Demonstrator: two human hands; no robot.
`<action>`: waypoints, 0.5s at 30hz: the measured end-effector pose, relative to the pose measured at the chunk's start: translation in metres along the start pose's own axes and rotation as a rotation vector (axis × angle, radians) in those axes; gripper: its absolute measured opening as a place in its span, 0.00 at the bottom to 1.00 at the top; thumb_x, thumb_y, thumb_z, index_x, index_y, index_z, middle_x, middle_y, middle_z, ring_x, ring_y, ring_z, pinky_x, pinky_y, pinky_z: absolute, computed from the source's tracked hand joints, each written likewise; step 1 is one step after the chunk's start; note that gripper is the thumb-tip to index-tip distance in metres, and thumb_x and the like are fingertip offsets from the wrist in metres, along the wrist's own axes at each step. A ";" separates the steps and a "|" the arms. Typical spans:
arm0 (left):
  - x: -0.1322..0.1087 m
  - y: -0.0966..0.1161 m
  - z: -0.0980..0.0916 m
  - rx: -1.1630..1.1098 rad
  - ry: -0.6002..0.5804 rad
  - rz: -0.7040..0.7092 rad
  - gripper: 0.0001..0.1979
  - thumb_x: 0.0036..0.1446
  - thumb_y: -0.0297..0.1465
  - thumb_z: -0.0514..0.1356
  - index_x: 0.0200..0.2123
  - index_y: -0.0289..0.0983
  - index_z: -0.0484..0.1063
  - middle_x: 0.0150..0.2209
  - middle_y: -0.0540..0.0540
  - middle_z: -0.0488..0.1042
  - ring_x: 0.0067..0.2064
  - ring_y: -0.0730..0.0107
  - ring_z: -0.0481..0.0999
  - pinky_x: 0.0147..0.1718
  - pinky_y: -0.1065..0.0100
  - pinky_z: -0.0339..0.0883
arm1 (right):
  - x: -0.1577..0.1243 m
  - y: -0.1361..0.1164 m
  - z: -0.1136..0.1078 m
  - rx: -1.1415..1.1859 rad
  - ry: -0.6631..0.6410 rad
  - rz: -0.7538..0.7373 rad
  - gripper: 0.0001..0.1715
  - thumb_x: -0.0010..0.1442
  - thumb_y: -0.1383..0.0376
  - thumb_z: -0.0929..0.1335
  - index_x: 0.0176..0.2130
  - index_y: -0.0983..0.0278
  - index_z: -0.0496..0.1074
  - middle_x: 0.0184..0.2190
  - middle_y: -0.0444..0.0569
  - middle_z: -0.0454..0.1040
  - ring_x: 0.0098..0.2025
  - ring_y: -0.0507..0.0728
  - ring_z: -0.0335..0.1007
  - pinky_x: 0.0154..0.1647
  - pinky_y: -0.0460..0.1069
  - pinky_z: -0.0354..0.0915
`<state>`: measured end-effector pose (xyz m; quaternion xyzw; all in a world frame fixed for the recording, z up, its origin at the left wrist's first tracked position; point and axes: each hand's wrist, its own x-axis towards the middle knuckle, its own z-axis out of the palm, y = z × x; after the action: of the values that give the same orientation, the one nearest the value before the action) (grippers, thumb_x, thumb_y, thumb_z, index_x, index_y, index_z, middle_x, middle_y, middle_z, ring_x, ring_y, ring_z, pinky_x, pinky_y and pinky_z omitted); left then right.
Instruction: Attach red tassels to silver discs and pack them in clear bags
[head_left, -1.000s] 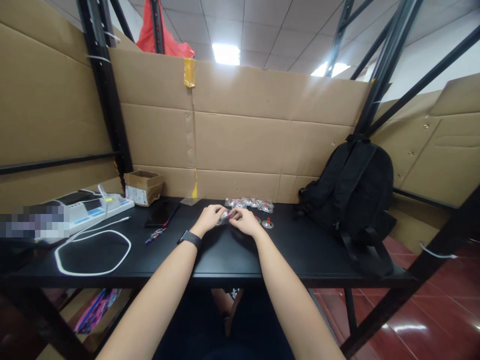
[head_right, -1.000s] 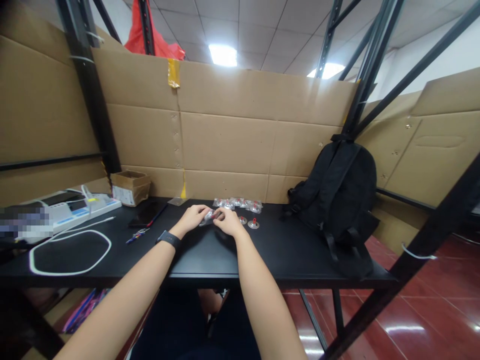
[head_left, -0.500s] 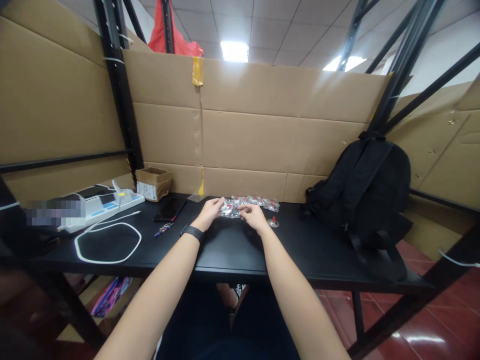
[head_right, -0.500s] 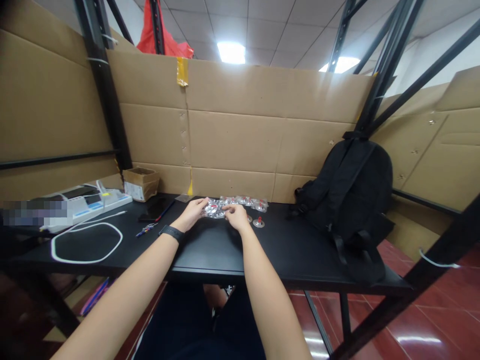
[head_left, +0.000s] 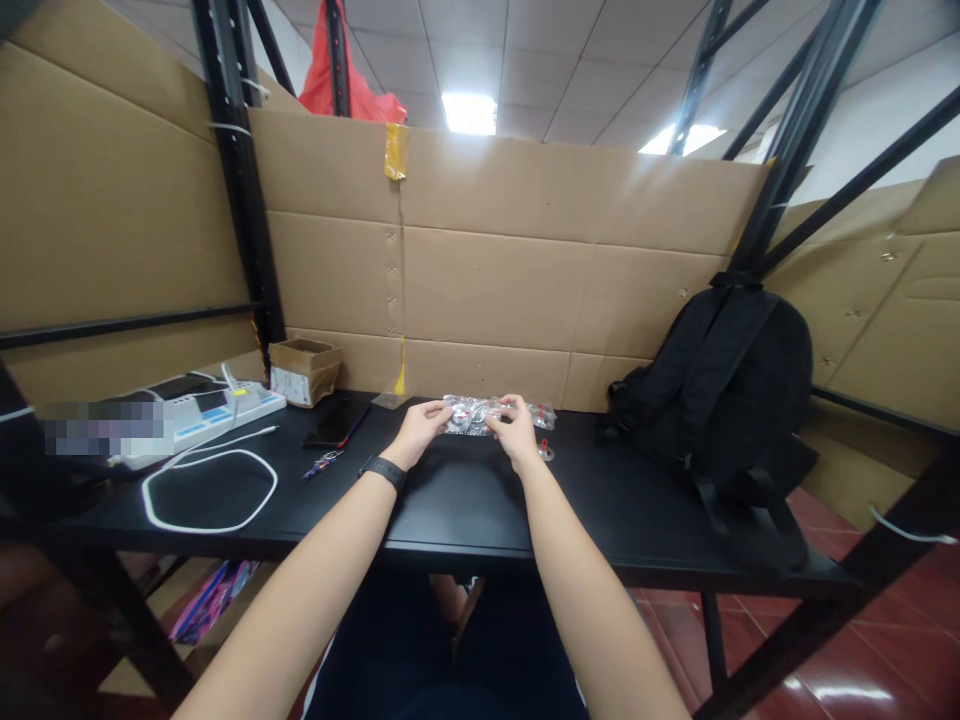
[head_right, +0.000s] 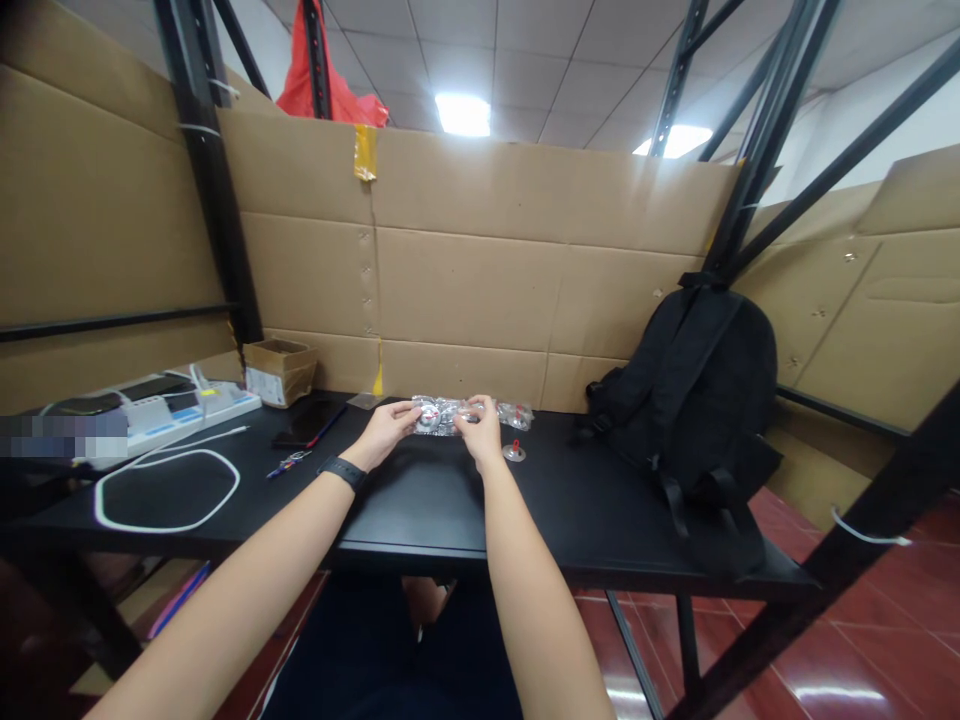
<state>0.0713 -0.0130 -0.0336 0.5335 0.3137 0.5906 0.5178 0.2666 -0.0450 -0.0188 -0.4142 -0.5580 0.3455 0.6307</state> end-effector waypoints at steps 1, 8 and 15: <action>0.000 0.000 0.000 -0.011 0.008 0.003 0.27 0.42 0.42 0.73 0.42 0.30 0.78 0.37 0.39 0.80 0.33 0.69 0.77 0.34 0.68 0.71 | 0.000 -0.001 0.001 0.019 0.016 -0.041 0.29 0.45 0.59 0.74 0.46 0.59 0.63 0.38 0.45 0.74 0.26 0.51 0.71 0.23 0.44 0.61; 0.001 0.003 -0.002 -0.011 0.084 0.047 0.29 0.42 0.44 0.73 0.43 0.30 0.77 0.40 0.38 0.80 0.34 0.67 0.78 0.34 0.68 0.72 | -0.001 -0.006 0.005 -0.087 -0.046 -0.008 0.22 0.45 0.53 0.75 0.34 0.66 0.77 0.29 0.48 0.76 0.22 0.50 0.64 0.23 0.46 0.59; 0.000 0.004 -0.001 0.013 0.098 0.091 0.29 0.42 0.45 0.72 0.42 0.31 0.78 0.41 0.38 0.80 0.37 0.66 0.79 0.37 0.67 0.72 | 0.001 -0.004 0.000 -0.121 -0.132 -0.047 0.22 0.45 0.54 0.77 0.39 0.64 0.82 0.44 0.54 0.80 0.41 0.59 0.76 0.42 0.52 0.69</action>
<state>0.0691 -0.0136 -0.0298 0.5213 0.3178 0.6368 0.4709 0.2667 -0.0457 -0.0145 -0.4149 -0.6277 0.3229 0.5742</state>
